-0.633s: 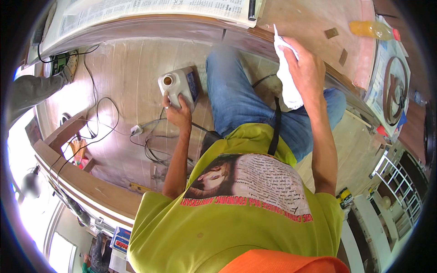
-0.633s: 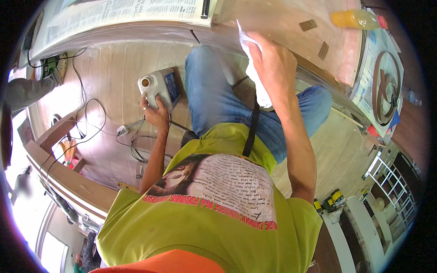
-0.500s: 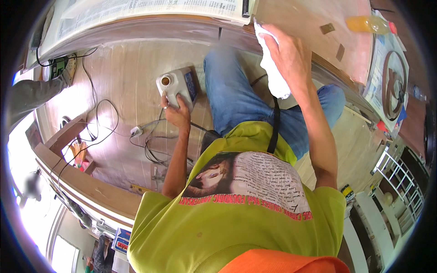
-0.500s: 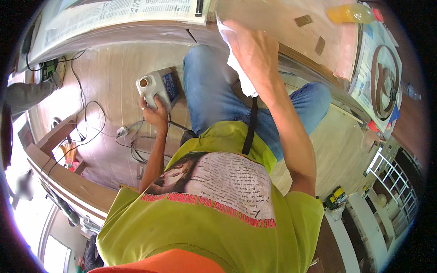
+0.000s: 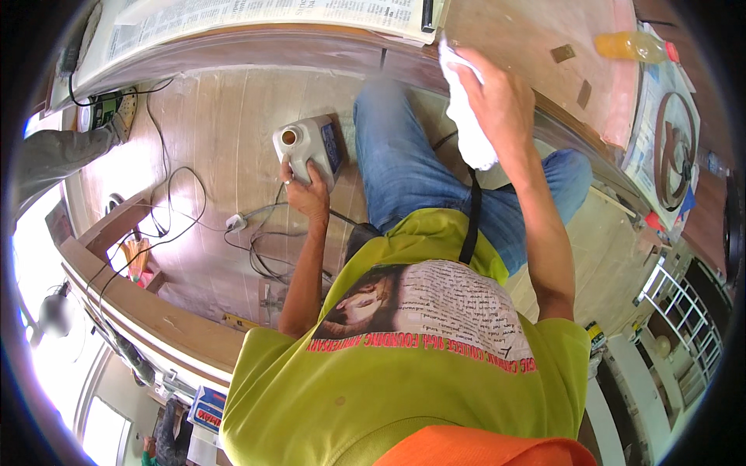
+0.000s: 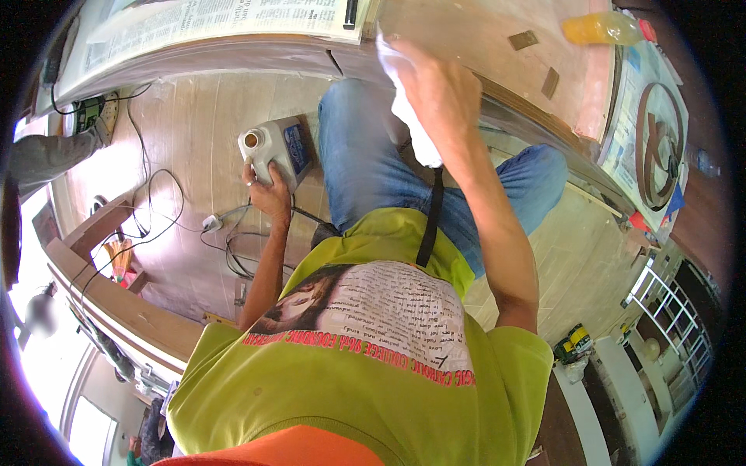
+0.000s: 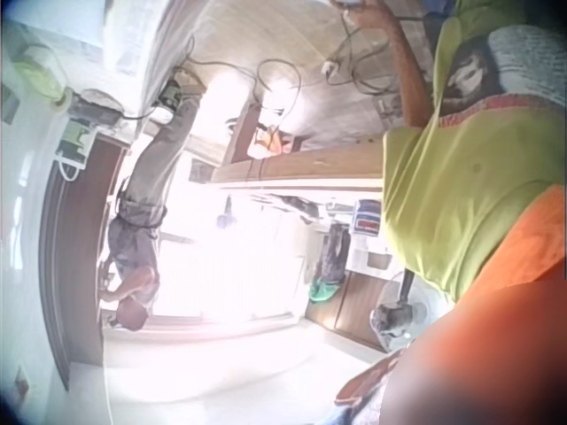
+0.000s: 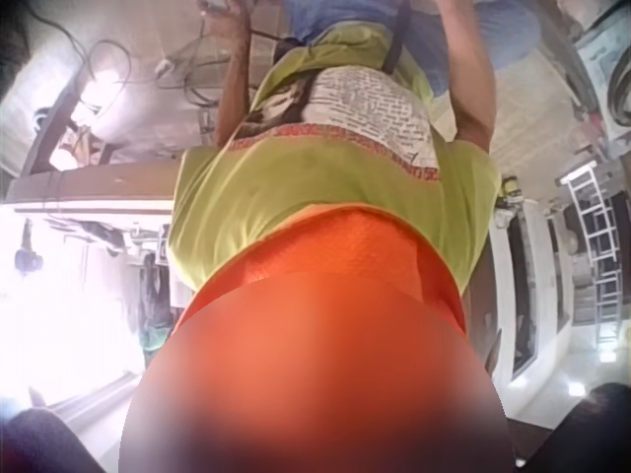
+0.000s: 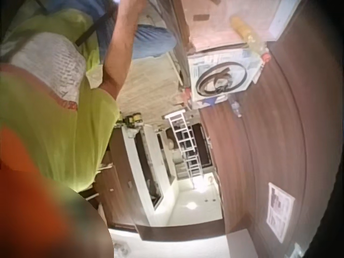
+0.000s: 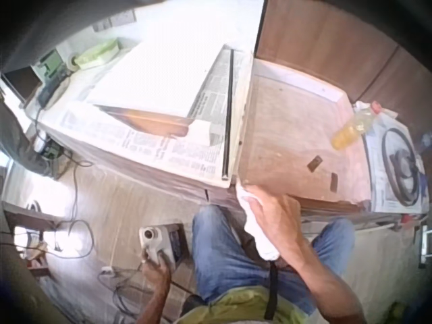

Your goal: The person sits on the floor and applies a liquid finish to a curved wooden furniture piece using a cloth, then sands the surface with a sanding block. The person handles a plastic bottle, a white cloth, and a sanding block while working on the wood.

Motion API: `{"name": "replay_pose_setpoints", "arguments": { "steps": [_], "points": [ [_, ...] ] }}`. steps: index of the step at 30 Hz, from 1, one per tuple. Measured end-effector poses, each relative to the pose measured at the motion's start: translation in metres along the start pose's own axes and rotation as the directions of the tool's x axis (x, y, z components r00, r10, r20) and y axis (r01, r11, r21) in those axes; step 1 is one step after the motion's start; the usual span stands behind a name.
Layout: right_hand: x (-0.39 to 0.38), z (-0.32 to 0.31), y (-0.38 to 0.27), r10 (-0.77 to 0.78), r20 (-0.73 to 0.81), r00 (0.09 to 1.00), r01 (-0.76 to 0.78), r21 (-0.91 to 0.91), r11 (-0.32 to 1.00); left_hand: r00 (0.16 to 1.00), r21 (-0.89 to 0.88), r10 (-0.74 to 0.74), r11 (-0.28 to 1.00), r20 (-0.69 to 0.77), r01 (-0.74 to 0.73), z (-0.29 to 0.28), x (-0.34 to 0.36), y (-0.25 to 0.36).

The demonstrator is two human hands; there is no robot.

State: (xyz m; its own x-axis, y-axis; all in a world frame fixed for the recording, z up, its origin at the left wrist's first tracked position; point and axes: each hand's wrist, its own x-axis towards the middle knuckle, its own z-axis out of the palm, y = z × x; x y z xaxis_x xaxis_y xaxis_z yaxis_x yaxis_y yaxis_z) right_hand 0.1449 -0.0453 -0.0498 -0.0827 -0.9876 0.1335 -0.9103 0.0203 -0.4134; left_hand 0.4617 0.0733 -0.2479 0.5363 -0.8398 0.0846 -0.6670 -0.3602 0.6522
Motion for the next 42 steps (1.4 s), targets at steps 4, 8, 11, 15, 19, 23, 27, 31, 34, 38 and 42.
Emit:
{"name": "replay_pose_setpoints", "arguments": {
  "steps": [4, 8, 11, 15, 19, 23, 27, 31, 34, 38, 42],
  "points": [
    [-0.032, -0.024, 0.052, 0.106, -0.089, 0.99, -0.106, 0.003, 0.994, 1.0, -0.012, 0.015, 1.0, -0.002, -0.015, 0.0, 0.0, 0.0],
    [-0.036, -0.028, 0.052, 0.109, -0.131, 0.985, -0.109, 0.007, 0.994, 1.0, -0.053, 0.008, 0.999, 0.017, -0.007, -0.005, -0.002, 0.003],
    [-0.013, 0.0, 0.015, 0.118, -0.018, 0.993, -0.118, 0.032, 0.993, 0.998, -0.046, 0.056, 0.997, -0.005, -0.056, -0.003, -0.001, 0.002],
    [0.004, 0.011, -0.01, 0.034, -0.003, 0.999, -0.034, 0.062, 0.998, 0.998, 0.026, 0.053, 0.998, -0.021, -0.053, 0.0, -0.003, 0.0],
    [-0.028, -0.019, 0.034, 0.151, -0.015, 0.988, -0.149, 0.086, 0.985, 0.999, 0.008, 0.041, 0.999, -0.009, -0.041, -0.006, -0.003, 0.0],
    [-0.019, -0.01, 0.013, 0.117, -0.009, 0.993, -0.116, 0.045, 0.992, 1.0, 0.016, -0.008, 1.0, 0.013, 0.008, -0.008, -0.002, 0.011],
    [-0.003, 0.034, -0.016, -0.01, -0.192, 0.981, 0.034, 0.127, 0.991, 1.0, 0.052, 0.019, 0.998, 0.014, -0.02, -0.002, -0.004, 0.005],
    [-0.034, 0.008, 0.021, 0.18, -0.117, 0.977, -0.17, 0.09, 0.981, 0.997, 0.045, 0.074, 0.996, -0.034, -0.072, -0.004, -0.004, -0.001],
    [-0.085, -0.009, 0.093, 0.309, -0.369, 0.876, -0.249, 0.202, 0.947, 0.993, 0.015, 0.108, 0.994, -0.051, -0.107, -0.002, -0.004, 0.001],
    [-0.142, -0.018, 0.125, 0.533, -0.524, 0.665, -0.222, 0.542, 0.811, 0.997, -0.013, 0.073, 0.997, -0.012, -0.073, -0.002, -0.005, -0.001],
    [-0.148, -0.003, 0.15, 0.687, -0.563, 0.46, -0.219, 0.678, 0.702, 0.991, -0.098, 0.132, 0.986, -0.007, -0.132, 0.0, -0.006, -0.003]
  ]
}}
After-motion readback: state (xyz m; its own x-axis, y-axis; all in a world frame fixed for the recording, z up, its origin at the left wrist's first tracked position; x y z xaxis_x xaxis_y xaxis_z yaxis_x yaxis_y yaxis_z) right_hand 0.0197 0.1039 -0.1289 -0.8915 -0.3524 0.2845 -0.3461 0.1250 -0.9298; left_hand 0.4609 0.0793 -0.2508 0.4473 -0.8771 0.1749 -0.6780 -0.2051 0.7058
